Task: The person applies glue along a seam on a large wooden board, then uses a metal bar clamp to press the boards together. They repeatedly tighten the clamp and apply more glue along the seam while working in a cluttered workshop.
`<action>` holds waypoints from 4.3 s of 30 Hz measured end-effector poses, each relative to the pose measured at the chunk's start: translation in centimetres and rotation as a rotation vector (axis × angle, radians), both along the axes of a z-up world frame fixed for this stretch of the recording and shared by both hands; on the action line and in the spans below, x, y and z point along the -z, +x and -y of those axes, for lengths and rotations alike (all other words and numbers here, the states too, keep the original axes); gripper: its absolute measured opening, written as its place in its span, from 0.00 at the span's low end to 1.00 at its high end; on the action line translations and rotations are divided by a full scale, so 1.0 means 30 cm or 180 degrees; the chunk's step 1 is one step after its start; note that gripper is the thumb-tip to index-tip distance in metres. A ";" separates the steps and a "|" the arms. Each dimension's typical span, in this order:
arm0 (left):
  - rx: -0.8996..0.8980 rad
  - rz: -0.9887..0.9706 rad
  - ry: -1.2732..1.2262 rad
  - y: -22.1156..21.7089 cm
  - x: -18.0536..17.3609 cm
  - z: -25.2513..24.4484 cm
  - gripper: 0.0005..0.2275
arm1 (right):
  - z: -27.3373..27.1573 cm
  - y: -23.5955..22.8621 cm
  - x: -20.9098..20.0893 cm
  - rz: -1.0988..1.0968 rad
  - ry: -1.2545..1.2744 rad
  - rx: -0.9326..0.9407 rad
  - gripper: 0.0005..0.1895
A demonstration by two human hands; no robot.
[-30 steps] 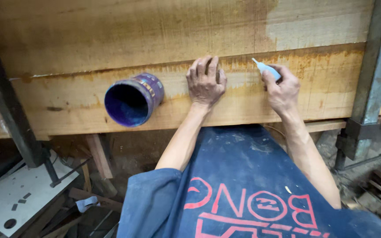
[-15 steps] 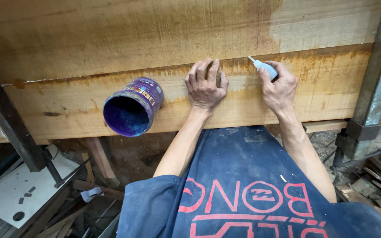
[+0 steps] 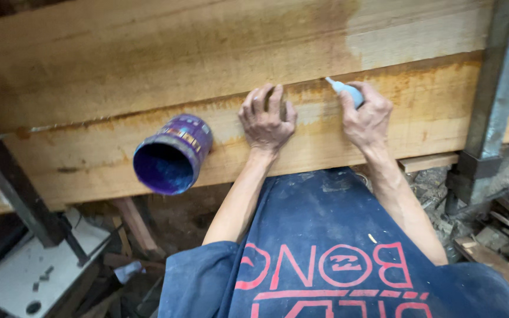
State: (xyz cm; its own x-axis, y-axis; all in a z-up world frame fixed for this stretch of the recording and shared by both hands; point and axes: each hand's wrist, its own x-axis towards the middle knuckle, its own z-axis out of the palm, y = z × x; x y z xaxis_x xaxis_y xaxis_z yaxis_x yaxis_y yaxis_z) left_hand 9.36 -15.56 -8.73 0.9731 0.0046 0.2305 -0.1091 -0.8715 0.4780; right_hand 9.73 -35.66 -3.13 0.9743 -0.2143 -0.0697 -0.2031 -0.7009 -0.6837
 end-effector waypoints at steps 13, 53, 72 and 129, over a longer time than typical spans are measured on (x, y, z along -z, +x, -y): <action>0.0199 0.0034 0.0313 0.011 -0.046 0.025 0.18 | 0.091 -0.140 0.124 0.0673 -0.0304 0.1549 0.14; 0.4361 0.0775 -0.0160 -0.661 -0.231 1.379 0.12 | 0.913 -1.311 0.333 0.0726 0.0934 0.3810 0.21; 0.4547 0.0502 0.0090 -0.658 0.034 1.413 0.17 | 0.726 -1.342 0.426 0.1348 0.2946 0.4058 0.07; 0.4202 0.0624 -0.0654 -0.680 -0.066 1.376 0.10 | 1.246 -1.215 0.035 0.0919 -0.1727 0.4288 0.13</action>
State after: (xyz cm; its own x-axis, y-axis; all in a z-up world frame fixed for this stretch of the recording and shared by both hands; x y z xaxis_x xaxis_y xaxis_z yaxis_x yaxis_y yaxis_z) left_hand -11.05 -56.86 -6.75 0.2290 -0.8506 0.4734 -0.8845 0.0212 0.4660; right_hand -26.71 -73.04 -4.16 -0.0091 -0.8828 0.4696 -0.7985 -0.2763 -0.5349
